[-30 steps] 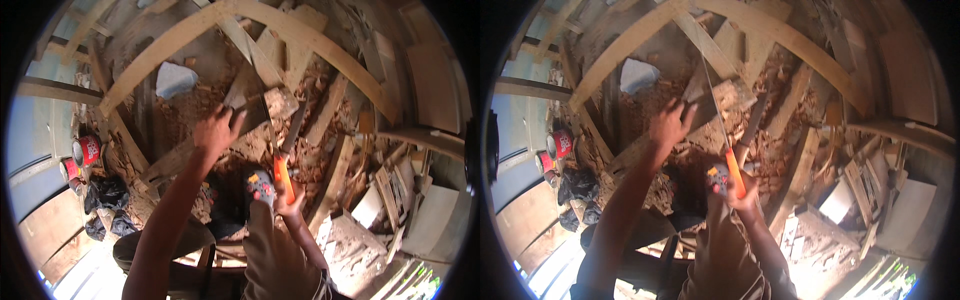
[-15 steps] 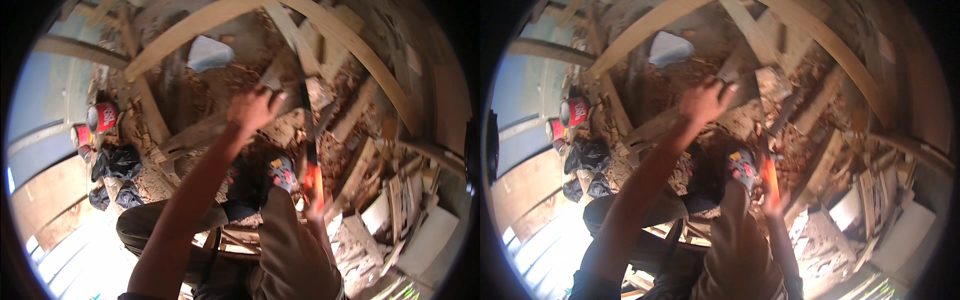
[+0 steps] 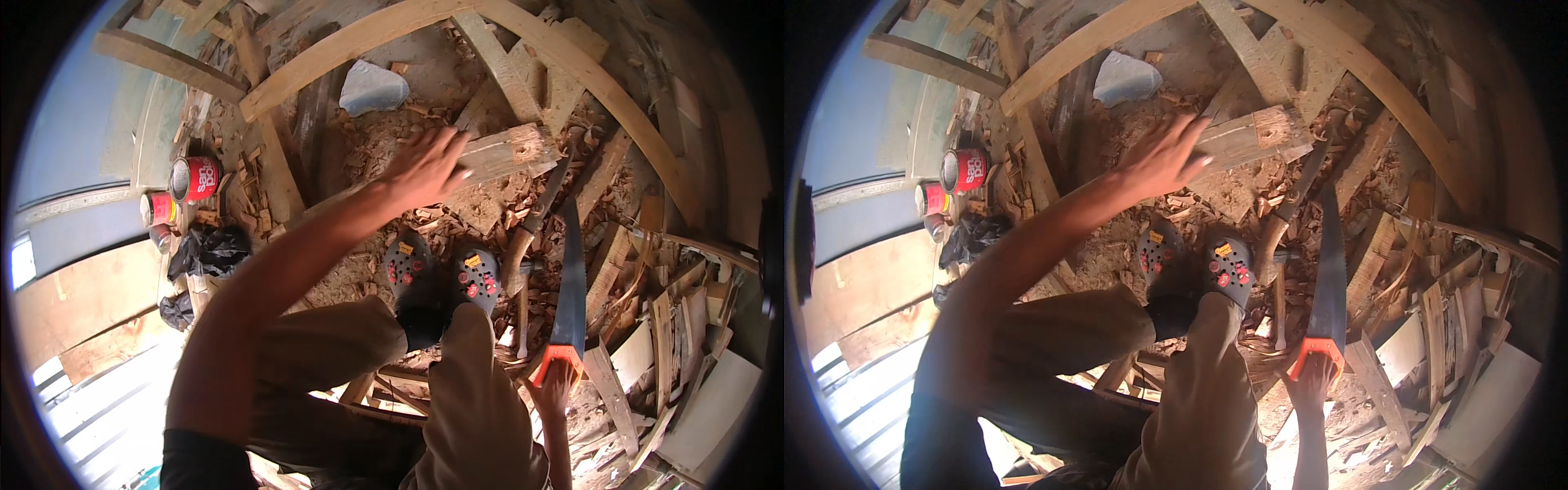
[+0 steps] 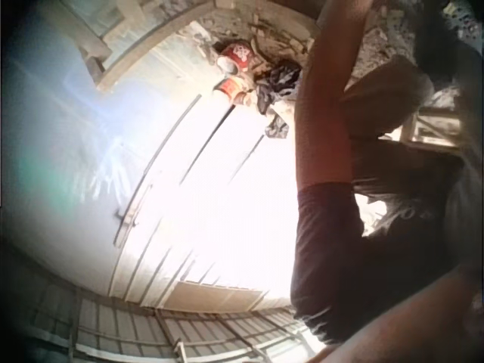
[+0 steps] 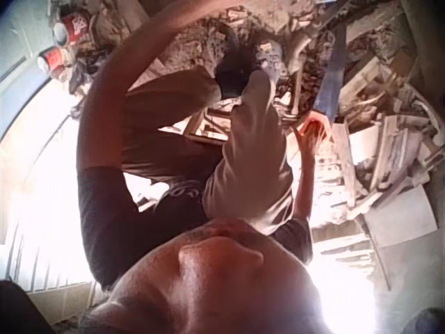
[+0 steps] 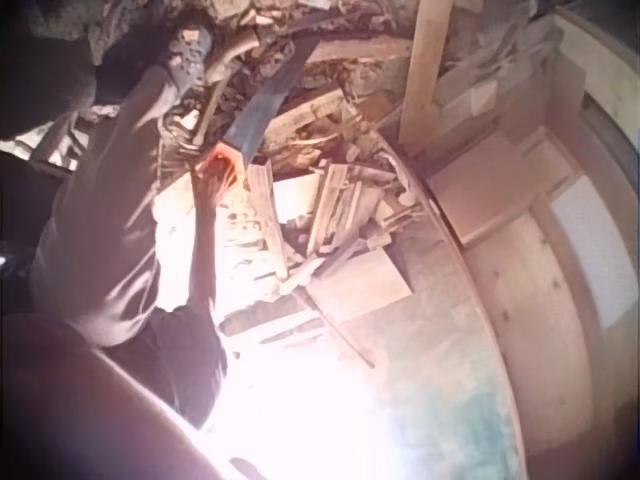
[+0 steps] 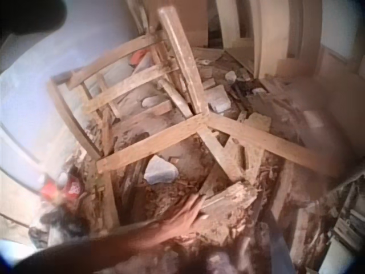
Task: The person uses a chisel and hammer to carve and shape a small wooden block, then saws a larger plank and hammers it into a wooden frame. The person repeatedly chisels the block and adjusts the plank within the frame.
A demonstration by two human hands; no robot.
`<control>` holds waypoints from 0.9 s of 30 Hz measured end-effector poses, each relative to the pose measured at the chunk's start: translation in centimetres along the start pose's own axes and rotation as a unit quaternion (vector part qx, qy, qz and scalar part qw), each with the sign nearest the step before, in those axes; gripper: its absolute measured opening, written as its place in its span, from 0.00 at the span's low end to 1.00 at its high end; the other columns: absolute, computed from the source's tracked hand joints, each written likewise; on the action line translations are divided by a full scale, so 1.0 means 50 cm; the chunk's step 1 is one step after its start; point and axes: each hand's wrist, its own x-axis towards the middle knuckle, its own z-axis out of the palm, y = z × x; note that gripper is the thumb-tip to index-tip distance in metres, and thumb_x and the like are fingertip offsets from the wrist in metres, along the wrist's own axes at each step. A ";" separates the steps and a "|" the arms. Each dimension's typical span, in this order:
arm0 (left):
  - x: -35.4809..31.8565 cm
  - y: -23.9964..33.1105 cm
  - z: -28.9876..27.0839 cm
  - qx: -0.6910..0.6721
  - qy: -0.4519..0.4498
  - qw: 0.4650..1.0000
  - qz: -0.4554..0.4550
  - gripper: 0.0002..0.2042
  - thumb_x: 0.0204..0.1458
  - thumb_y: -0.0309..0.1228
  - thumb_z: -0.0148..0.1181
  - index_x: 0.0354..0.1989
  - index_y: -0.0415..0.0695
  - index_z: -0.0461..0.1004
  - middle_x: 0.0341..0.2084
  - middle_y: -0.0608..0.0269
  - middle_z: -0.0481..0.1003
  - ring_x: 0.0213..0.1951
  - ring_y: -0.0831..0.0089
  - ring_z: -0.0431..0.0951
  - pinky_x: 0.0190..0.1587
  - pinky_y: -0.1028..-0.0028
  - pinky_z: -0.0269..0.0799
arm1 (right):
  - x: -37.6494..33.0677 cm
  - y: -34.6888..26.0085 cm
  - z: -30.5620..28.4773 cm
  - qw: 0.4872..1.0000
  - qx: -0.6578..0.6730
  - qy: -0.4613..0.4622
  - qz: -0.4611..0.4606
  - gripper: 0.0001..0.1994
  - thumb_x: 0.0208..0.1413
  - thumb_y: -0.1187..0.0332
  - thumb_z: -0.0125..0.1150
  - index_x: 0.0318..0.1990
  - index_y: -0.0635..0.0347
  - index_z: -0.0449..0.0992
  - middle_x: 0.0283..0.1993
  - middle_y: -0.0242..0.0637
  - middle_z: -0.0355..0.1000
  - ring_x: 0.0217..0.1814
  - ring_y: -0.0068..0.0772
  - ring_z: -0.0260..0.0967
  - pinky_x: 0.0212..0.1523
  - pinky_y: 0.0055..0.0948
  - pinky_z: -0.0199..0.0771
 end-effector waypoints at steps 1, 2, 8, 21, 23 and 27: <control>-0.032 -0.015 -0.022 -0.003 -0.002 0.999 0.032 0.30 0.63 0.45 0.55 0.66 0.36 0.60 0.58 0.39 0.66 0.57 0.48 0.71 0.60 0.53 0.68 | 0.021 -0.020 -0.032 0.999 0.032 -0.036 0.009 0.37 0.41 0.41 0.74 0.45 0.68 0.73 0.39 0.51 0.71 0.49 0.60 0.68 0.60 0.57 0.59; -0.067 -0.033 -0.044 -0.006 0.005 0.998 0.063 0.33 0.62 0.46 0.56 0.68 0.37 0.57 0.60 0.39 0.64 0.59 0.47 0.69 0.64 0.53 0.63 | 0.057 -0.043 -0.066 0.997 0.039 -0.073 0.009 0.36 0.42 0.42 0.74 0.46 0.67 0.73 0.40 0.51 0.71 0.48 0.59 0.68 0.59 0.56 0.60; -0.262 -0.145 -0.106 -0.171 -0.202 0.953 -0.145 0.46 0.49 0.52 0.69 0.70 0.39 0.55 0.68 0.42 0.59 0.67 0.44 0.61 0.68 0.55 0.58 | 0.419 -0.222 -0.274 0.964 0.227 0.049 -0.128 0.24 0.53 0.64 0.71 0.53 0.64 0.71 0.46 0.53 0.74 0.50 0.59 0.72 0.51 0.49 0.72; -0.205 -0.179 -0.146 0.133 0.139 0.958 -0.215 0.23 0.45 0.31 0.72 0.51 0.44 0.76 0.52 0.60 0.70 0.56 0.59 0.69 0.63 0.59 0.57 | 0.913 -0.431 -0.274 0.880 -0.006 0.337 -0.335 0.18 0.55 0.68 0.59 0.55 0.53 0.77 0.53 0.45 0.74 0.62 0.44 0.68 0.72 0.46 0.58; -0.181 -0.181 -0.110 0.096 0.173 0.954 -0.225 0.24 0.45 0.34 0.72 0.51 0.43 0.75 0.56 0.59 0.69 0.58 0.58 0.69 0.63 0.56 0.56 | 0.942 -0.425 -0.265 0.869 -0.022 0.378 -0.320 0.25 0.57 0.59 0.64 0.61 0.55 0.72 0.61 0.43 0.70 0.70 0.44 0.62 0.72 0.46 0.59; -0.180 -0.160 -0.026 0.052 0.154 0.963 -0.215 0.30 0.49 0.46 0.70 0.57 0.43 0.71 0.64 0.55 0.66 0.65 0.54 0.64 0.64 0.51 0.54 | 0.955 -0.394 -0.229 0.940 -0.016 0.170 -0.295 0.39 0.59 0.44 0.60 0.75 0.43 0.54 0.78 0.45 0.49 0.81 0.44 0.43 0.79 0.46 0.44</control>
